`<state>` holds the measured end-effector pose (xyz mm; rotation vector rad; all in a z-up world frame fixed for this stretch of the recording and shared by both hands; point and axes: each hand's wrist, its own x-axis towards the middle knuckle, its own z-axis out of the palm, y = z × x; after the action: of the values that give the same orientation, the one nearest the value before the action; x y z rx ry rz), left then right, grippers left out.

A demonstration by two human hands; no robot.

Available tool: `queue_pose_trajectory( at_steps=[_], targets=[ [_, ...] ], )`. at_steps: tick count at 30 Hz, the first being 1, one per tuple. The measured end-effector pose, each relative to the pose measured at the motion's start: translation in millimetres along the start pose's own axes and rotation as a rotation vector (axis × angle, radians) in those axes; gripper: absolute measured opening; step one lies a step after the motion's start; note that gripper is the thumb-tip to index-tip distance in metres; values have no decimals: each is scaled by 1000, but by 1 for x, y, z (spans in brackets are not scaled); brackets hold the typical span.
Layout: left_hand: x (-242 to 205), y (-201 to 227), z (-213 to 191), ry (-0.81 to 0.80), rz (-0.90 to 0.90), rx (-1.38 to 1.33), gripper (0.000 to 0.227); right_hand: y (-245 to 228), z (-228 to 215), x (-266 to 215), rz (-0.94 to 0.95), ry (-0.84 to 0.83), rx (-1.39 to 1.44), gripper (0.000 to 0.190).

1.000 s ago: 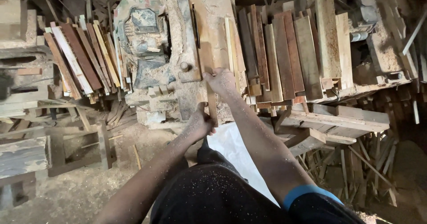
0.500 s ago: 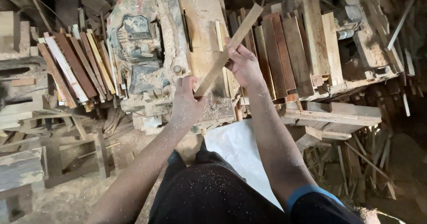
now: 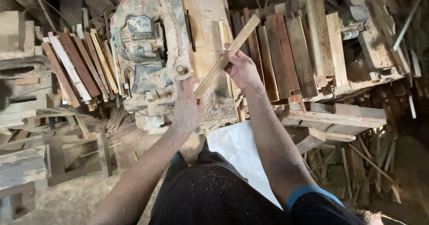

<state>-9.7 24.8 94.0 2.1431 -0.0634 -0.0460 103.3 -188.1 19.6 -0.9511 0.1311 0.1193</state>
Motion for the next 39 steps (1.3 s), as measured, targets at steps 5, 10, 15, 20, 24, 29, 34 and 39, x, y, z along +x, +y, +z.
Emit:
queue_pose_trajectory(
  at_steps=[5,10,15,20,24,29,34,39],
  targets=[
    [4,-49,35,-6,-17,79,44,10,-1,7,-22,209,-252,41],
    [-11,-63,66,-334,-334,136,37,42,19,-2,-15,406,-959,45],
    [-32,-54,65,-328,-461,-424,32,59,44,-27,238,343,-1455,61],
    [-39,-111,101,-343,-331,-97,27,75,37,-32,147,273,-1386,20],
    [-60,-135,116,-205,1,244,35,253,-138,99,218,248,-1447,26],
    [-48,-17,30,-602,-255,348,100,304,-182,151,136,229,-1375,25],
    [-45,-11,31,-646,-252,423,100,240,-102,101,128,251,-1372,24],
    [-39,-12,33,-667,-235,464,100,224,-117,95,136,254,-1404,24]
  ],
)
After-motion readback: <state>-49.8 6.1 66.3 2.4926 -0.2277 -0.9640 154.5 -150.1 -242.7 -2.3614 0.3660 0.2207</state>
